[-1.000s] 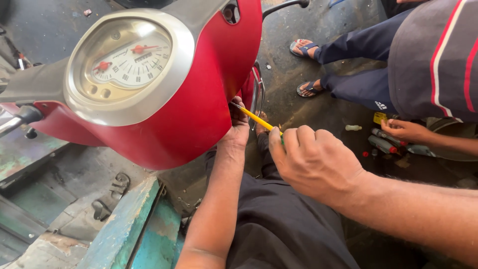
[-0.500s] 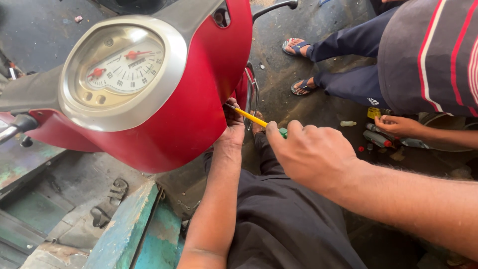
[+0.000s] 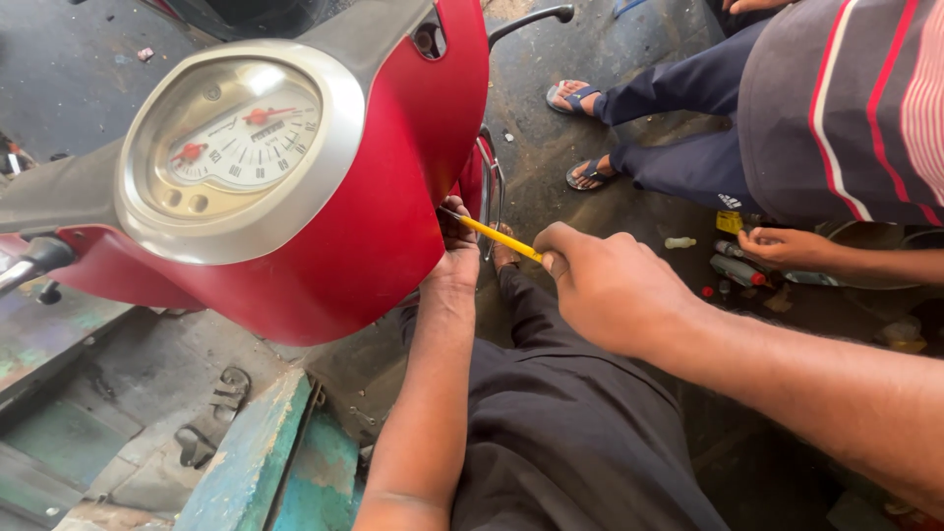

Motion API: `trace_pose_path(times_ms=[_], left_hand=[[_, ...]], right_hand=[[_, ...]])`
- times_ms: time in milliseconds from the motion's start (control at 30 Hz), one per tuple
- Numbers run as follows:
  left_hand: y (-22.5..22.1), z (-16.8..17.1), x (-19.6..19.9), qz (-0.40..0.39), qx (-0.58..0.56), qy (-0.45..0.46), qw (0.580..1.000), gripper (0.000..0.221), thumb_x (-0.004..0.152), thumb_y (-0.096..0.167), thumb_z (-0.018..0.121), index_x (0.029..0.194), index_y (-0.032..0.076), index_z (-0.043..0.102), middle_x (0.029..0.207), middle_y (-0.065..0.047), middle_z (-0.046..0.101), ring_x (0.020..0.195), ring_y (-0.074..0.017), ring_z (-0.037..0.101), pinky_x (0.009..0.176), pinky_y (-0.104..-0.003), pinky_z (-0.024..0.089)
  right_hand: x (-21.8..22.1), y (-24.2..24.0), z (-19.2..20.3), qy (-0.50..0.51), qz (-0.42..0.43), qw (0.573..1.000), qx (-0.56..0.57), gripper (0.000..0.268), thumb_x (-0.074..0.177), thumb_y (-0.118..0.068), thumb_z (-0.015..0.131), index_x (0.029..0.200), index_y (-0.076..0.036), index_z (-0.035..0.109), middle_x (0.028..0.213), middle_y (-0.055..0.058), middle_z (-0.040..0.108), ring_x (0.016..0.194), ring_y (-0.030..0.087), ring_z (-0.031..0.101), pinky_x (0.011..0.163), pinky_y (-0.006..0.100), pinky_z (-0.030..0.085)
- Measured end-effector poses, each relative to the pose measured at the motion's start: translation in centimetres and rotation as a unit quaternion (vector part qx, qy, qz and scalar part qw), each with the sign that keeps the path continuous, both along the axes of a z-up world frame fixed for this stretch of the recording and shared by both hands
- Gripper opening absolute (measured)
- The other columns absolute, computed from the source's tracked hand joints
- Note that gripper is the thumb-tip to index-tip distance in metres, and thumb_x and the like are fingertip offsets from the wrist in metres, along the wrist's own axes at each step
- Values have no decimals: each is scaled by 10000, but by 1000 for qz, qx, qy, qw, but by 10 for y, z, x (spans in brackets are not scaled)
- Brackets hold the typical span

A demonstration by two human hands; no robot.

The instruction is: The person uses a screwdriver to remove screws from the front panel of a red scooter, detaches the panel, and sets it aside. They then use the screwdriver to remove screws from the front fender and number plate bracket before pulling the fender away.

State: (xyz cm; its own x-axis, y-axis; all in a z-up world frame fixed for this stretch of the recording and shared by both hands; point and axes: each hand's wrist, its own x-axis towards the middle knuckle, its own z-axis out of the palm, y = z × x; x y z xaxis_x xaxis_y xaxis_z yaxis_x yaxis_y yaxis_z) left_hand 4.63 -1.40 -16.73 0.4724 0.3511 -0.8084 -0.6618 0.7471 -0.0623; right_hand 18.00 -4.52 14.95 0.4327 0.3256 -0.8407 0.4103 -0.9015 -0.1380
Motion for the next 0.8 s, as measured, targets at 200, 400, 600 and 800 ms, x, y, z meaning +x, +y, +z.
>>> trace_pose_path(times_ms=[200,400,600,800], left_hand=[[-2,-13,-2,-8,-6,-9,1000,254,944,245,676,1023,5,706,944,-145,757,886,-281,755,786,-384,649],[1,-5,0,-16,23,9,1000,251,992,219,669,1065,-19,703,967,-136,756,911,-267,752,810,-374,652],[6,10,6,-1,1,13,1000,265,960,243,685,1087,14,728,947,-120,766,824,-249,748,695,-354,650],[2,-7,6,14,-24,-5,1000,256,946,258,665,1091,55,721,952,-111,769,771,-245,756,626,-352,649]], right_hand=[[11,-4,-11,19,-161,987,-9,281,924,-315,607,1106,-117,689,989,196,762,954,381,744,841,484,557],[10,-38,-25,-89,57,992,70,369,777,-322,778,1051,-94,684,895,151,714,901,347,678,759,448,502],[-4,-37,-1,-311,454,777,305,291,844,-208,670,1089,-79,757,705,-1,575,743,184,570,584,324,412],[-3,-21,-1,-291,553,740,249,360,827,-239,599,1088,-44,750,629,-12,546,615,153,542,472,282,379]])
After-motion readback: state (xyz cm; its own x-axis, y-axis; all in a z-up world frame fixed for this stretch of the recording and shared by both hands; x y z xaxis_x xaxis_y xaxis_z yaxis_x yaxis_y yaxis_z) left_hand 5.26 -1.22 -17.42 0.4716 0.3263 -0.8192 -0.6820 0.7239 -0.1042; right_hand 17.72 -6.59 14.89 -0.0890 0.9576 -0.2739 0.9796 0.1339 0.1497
